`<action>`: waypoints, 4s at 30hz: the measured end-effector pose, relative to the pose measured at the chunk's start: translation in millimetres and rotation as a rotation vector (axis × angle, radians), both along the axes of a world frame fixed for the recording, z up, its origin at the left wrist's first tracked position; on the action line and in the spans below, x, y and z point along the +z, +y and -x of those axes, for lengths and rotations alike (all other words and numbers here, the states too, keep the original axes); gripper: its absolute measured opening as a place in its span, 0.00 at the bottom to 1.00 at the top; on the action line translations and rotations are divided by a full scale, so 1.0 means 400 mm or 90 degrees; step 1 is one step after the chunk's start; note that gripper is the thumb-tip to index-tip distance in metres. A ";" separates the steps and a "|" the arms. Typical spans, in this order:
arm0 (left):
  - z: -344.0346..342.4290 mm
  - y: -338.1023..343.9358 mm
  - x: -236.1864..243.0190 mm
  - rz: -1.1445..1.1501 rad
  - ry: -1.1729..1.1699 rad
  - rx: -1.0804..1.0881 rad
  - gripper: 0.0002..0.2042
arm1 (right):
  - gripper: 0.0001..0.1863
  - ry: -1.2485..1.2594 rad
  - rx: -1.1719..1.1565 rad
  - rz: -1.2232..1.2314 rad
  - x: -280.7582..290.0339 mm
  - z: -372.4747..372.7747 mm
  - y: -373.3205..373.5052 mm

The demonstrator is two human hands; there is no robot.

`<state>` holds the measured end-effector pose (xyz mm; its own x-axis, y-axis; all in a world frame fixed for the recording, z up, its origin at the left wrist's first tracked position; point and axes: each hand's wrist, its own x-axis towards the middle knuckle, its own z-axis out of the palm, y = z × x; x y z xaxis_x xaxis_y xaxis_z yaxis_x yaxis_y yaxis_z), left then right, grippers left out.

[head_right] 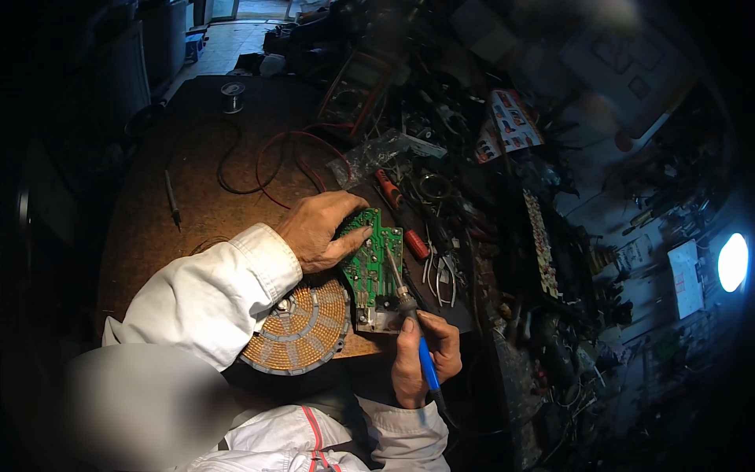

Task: The person uses a soldering iron to work on a green circuit board and a circular LED module on a cluttered workbench. They flip the board, apply solder, and use a multimeter to test connections, then set the tools down.

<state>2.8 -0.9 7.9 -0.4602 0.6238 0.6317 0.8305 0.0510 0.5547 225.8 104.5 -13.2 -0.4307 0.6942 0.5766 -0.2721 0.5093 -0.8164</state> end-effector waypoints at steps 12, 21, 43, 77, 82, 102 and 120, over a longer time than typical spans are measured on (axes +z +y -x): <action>0.001 0.001 0.006 0.004 -0.003 -0.013 0.16 | 0.11 0.026 -0.001 0.029 -0.007 -0.002 0.003; 0.002 0.000 0.002 0.014 -0.014 -0.009 0.16 | 0.13 0.017 0.031 0.023 -0.012 -0.003 0.013; 0.003 0.000 0.001 0.024 -0.008 -0.019 0.17 | 0.11 0.024 0.066 -0.002 0.008 -0.005 -0.002; 0.005 0.001 -0.003 0.017 0.000 -0.013 0.17 | 0.14 -0.007 0.055 -0.007 -0.007 -0.016 0.003; 0.005 0.001 -0.004 0.021 0.002 -0.011 0.17 | 0.14 -0.003 0.022 -0.036 -0.012 -0.006 0.002; 0.002 0.000 0.001 0.018 -0.016 -0.009 0.17 | 0.12 -0.008 0.026 -0.067 -0.012 -0.008 0.007; 0.001 -0.016 0.024 -0.009 -0.073 -0.062 0.23 | 0.16 0.164 -0.006 -0.017 -0.027 0.022 -0.012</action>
